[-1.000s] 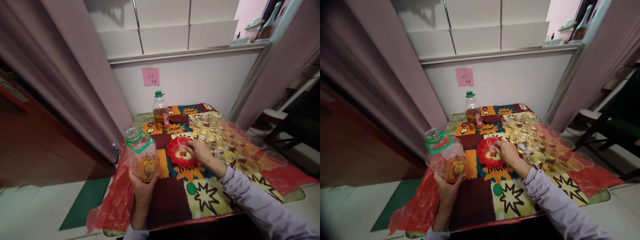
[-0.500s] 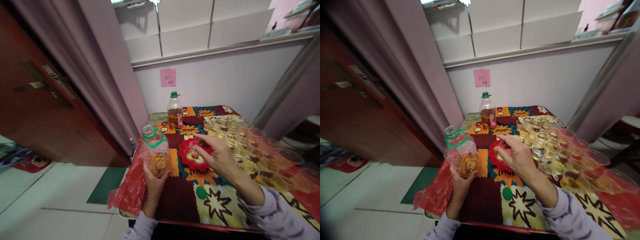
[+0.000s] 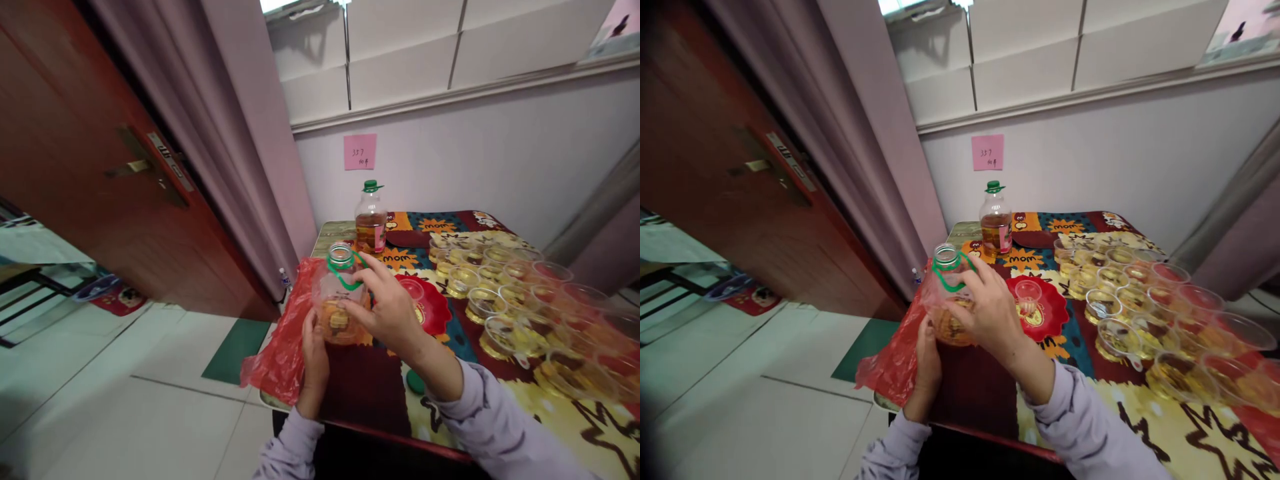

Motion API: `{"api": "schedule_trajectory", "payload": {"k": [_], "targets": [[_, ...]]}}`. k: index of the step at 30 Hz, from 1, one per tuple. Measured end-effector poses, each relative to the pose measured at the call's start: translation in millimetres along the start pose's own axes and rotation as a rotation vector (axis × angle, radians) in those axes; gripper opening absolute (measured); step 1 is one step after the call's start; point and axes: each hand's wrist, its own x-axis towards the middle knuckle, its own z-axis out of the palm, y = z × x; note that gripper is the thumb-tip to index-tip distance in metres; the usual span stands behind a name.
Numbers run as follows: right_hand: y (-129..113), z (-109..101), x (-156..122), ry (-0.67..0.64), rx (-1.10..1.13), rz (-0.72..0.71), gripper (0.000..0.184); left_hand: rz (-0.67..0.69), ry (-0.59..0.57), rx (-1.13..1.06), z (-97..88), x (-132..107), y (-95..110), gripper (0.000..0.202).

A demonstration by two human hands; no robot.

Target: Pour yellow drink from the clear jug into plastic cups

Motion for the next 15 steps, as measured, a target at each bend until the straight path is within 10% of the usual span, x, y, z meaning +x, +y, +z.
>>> {"api": "schedule_trajectory", "payload": {"k": [7, 15], "targets": [[35, -15, -40, 0.154, 0.207, 0.239, 0.051, -0.539, -0.124, -0.407, 8.6, 21, -6, 0.066], [44, -15, -59, 0.204, 0.431, 0.465, 0.073, -0.618, -0.232, -0.579, 26.5, 13, 13, 0.051]]}}
